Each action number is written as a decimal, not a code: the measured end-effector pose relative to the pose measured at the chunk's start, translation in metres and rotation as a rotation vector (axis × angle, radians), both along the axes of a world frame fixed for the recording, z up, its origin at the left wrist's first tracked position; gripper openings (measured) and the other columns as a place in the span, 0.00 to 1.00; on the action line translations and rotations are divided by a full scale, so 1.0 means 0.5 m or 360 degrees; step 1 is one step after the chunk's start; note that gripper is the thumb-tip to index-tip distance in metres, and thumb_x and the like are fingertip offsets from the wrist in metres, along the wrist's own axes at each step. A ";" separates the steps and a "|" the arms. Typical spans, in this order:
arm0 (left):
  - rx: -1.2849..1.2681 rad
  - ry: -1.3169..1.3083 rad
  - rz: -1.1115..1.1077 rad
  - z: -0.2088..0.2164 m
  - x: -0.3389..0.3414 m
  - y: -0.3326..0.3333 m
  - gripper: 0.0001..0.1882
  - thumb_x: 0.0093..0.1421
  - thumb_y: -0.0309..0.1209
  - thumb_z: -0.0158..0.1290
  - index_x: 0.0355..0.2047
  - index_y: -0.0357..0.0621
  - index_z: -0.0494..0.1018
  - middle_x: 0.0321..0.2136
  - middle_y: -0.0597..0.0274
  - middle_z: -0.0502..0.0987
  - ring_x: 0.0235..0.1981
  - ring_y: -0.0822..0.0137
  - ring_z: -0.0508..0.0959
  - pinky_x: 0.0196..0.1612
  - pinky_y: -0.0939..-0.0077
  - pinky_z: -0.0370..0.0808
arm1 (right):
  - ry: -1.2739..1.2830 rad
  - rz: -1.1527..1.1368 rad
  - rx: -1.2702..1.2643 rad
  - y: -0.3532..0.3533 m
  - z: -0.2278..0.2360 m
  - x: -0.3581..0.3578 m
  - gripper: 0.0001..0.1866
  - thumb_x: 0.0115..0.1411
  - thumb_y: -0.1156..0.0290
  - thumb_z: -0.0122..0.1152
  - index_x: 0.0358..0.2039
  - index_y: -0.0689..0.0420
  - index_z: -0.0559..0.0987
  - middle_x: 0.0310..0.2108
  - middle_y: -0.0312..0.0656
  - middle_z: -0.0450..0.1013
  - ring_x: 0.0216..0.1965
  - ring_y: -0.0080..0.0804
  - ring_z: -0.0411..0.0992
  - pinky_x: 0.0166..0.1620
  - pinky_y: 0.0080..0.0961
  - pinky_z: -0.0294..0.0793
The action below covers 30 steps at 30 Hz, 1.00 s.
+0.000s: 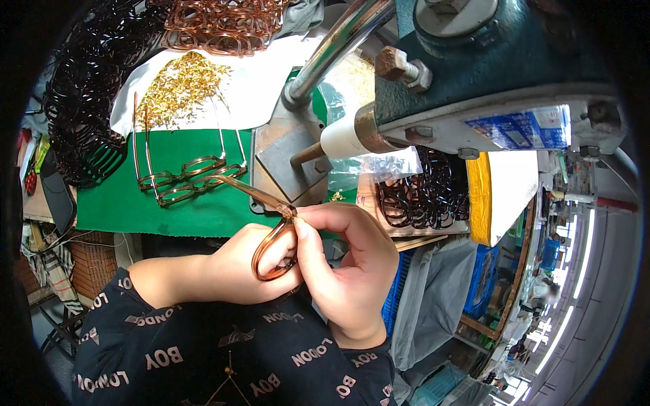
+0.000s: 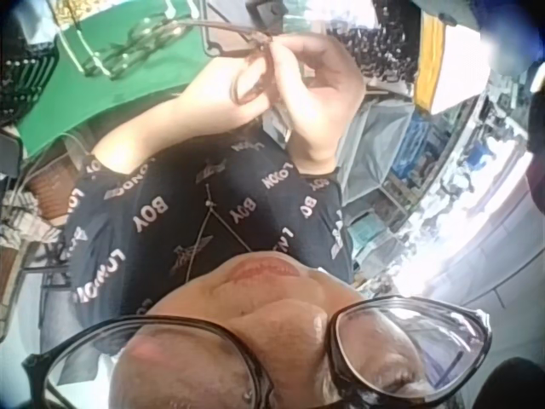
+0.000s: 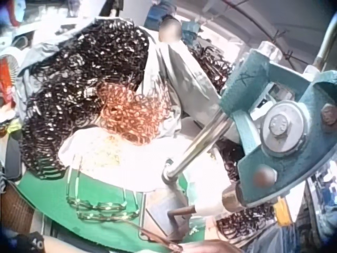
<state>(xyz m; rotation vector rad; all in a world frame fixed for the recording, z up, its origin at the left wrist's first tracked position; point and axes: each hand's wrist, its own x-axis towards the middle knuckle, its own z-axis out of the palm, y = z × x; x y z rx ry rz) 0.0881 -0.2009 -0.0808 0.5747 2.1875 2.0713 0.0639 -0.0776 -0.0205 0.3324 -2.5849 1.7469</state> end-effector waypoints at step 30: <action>0.0864 -0.0766 -0.0756 0.031 0.002 -0.017 0.06 0.58 0.29 0.50 0.33 0.41 0.65 0.23 0.68 0.69 0.25 0.78 0.73 0.29 0.83 0.71 | -0.0378 0.0223 -0.0431 0.023 0.024 -0.018 0.07 0.50 0.83 0.59 0.32 0.66 0.75 0.28 0.39 0.73 0.30 0.22 0.72 0.36 0.17 0.70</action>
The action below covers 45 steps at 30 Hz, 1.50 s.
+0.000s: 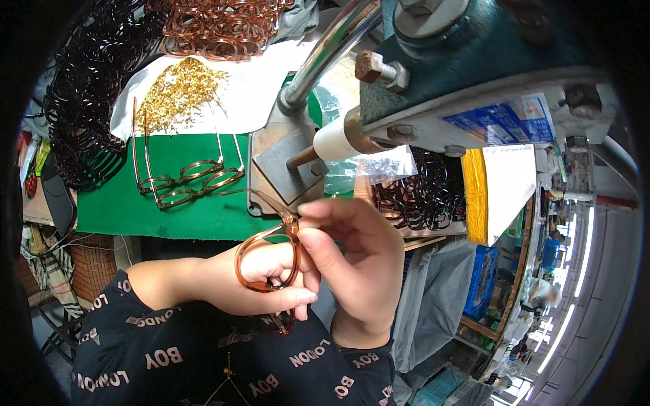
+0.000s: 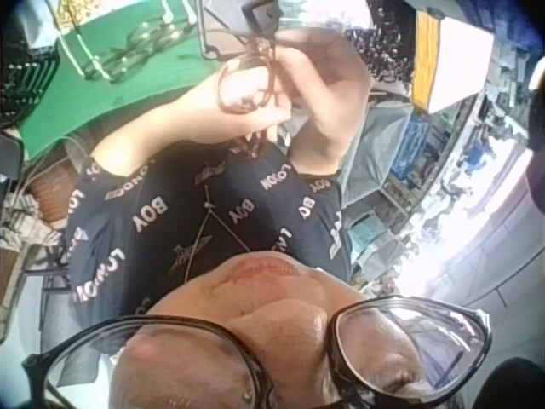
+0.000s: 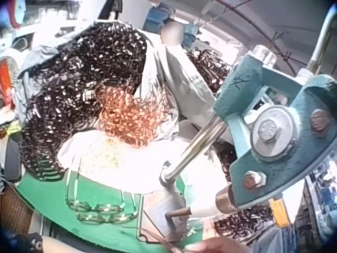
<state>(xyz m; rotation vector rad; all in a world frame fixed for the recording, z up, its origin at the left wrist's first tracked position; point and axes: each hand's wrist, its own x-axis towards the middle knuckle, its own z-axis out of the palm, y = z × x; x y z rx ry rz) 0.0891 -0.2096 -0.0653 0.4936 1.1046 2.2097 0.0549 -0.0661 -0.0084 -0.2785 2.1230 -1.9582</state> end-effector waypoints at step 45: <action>-0.0055 -0.0005 -0.0111 0.034 -0.024 -0.017 0.07 0.62 0.31 0.47 0.34 0.40 0.65 0.23 0.63 0.76 0.24 0.77 0.77 0.23 0.88 0.70 | -0.0155 0.0182 -0.0667 -0.011 -0.043 -0.019 0.11 0.61 0.73 0.50 0.42 0.65 0.72 0.32 0.42 0.72 0.35 0.24 0.72 0.41 0.20 0.71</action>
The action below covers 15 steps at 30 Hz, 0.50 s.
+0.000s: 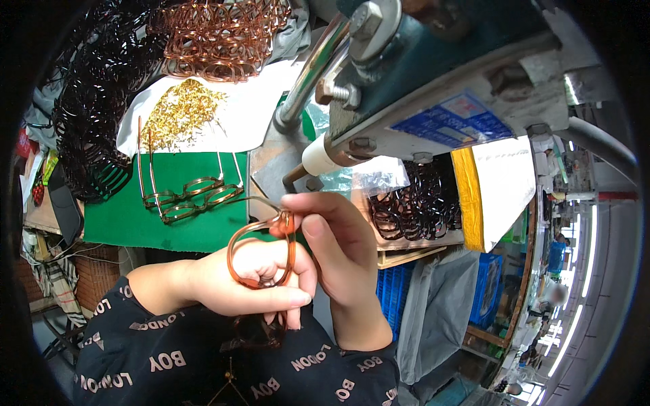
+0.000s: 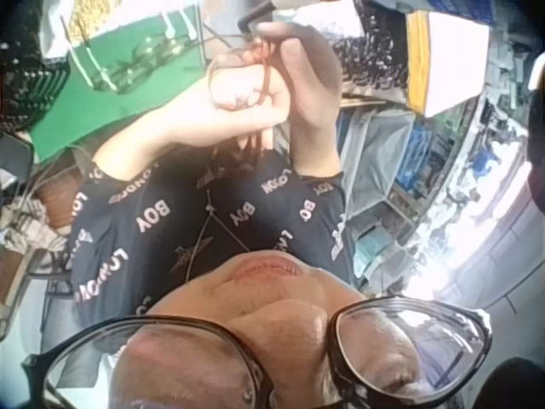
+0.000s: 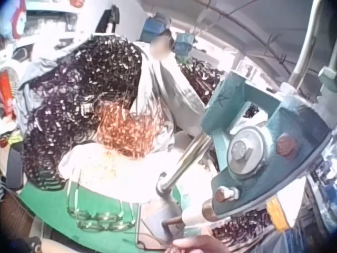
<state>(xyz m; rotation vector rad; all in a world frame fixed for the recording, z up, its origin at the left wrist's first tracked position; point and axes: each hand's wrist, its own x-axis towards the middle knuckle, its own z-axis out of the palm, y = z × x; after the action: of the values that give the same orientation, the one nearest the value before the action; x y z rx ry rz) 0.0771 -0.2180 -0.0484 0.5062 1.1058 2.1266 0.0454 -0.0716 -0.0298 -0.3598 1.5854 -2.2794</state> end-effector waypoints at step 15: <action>-0.0066 -0.0042 0.0283 0.050 -0.104 0.020 0.14 0.63 0.36 0.46 0.32 0.36 0.71 0.21 0.57 0.78 0.18 0.75 0.76 0.18 0.87 0.69 | 0.0520 -0.0549 0.0340 0.105 0.005 -0.016 0.10 0.56 0.79 0.46 0.38 0.66 0.70 0.35 0.45 0.70 0.36 0.29 0.68 0.42 0.24 0.68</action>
<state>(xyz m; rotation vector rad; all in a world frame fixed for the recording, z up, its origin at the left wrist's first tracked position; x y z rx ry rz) 0.0251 -0.2082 -0.0234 0.3708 1.2169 2.2505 0.0374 -0.0191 -0.0273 -0.4501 2.1835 -2.3513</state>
